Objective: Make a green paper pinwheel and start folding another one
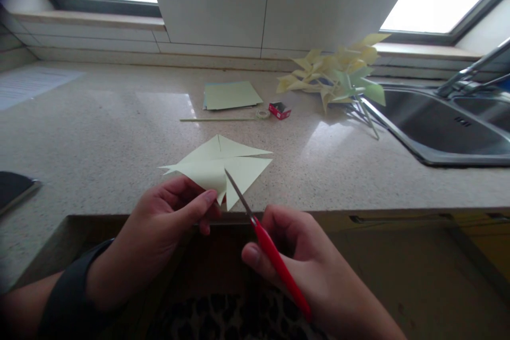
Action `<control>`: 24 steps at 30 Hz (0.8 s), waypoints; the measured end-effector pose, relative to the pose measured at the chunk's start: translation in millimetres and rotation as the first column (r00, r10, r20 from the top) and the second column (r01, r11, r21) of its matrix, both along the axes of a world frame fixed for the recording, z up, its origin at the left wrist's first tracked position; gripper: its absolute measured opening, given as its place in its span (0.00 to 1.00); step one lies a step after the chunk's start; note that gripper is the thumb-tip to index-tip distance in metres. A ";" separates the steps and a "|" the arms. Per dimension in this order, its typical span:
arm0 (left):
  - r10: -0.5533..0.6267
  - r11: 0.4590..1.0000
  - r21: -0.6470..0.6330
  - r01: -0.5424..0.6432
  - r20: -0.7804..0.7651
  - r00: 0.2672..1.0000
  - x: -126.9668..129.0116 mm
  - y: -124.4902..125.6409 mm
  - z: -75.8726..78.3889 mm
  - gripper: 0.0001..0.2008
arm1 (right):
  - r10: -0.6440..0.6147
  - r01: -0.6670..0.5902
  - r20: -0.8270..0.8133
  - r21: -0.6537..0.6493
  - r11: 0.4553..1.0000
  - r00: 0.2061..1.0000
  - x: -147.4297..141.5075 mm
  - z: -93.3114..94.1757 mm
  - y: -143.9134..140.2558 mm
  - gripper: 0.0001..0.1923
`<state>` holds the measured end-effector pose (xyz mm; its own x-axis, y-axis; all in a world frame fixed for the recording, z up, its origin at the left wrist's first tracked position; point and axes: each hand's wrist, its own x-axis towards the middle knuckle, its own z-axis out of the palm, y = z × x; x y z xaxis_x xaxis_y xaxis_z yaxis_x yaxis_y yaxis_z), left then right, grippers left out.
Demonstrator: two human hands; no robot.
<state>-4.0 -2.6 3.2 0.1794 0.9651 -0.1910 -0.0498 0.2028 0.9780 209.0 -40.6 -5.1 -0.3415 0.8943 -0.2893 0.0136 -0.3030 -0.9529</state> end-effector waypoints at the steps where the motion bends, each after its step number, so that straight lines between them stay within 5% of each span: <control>1: 0.006 1.000 0.005 -0.006 -0.004 1.000 -0.3 -0.3 0.5 0.09 | 0.026 -0.026 -0.007 -0.028 0.999 1.000 1.6 -1.4 -1.3 0.16; 24: 0.039 0.997 0.073 -0.038 -0.013 0.999 0.4 1.3 3.3 0.05 | 0.060 -0.054 0.034 -0.142 0.988 0.998 3.8 3.9 -5.7 0.20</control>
